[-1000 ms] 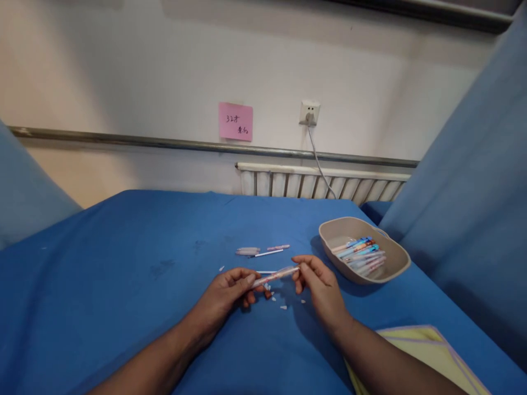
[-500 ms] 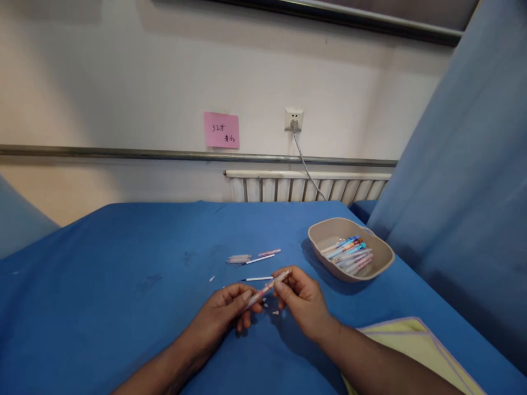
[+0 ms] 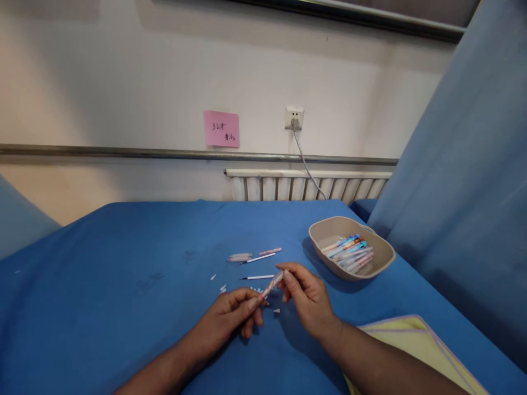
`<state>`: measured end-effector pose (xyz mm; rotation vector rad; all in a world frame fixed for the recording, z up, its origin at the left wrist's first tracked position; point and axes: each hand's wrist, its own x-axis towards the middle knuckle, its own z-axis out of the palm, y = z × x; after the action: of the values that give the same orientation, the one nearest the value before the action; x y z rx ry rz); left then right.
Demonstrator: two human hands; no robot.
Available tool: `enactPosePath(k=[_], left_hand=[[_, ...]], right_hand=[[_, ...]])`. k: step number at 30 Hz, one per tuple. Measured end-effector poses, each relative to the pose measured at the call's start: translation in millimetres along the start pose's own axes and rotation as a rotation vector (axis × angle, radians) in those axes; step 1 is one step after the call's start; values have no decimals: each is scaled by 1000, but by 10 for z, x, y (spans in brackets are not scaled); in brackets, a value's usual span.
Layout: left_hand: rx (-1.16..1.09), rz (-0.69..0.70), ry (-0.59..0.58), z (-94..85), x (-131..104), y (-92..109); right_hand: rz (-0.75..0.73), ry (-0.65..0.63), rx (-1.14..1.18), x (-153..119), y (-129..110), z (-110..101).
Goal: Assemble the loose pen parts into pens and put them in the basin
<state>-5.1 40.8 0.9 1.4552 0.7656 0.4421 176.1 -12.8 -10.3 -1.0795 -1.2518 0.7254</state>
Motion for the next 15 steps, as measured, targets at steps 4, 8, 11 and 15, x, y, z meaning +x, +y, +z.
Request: enactPosePath(k=[4, 8, 11, 15], left_hand=[[2, 10, -19, 8, -6, 6], [1, 8, -37, 25, -8, 6], [-1, -11, -41, 35, -8, 7], [-29, -23, -3, 35, -8, 19]], right_hand=[[-5, 7, 1, 7, -56, -29], [50, 12, 46, 23, -65, -41], [83, 33, 111, 45, -23, -38], [16, 83, 24, 42, 2, -41]])
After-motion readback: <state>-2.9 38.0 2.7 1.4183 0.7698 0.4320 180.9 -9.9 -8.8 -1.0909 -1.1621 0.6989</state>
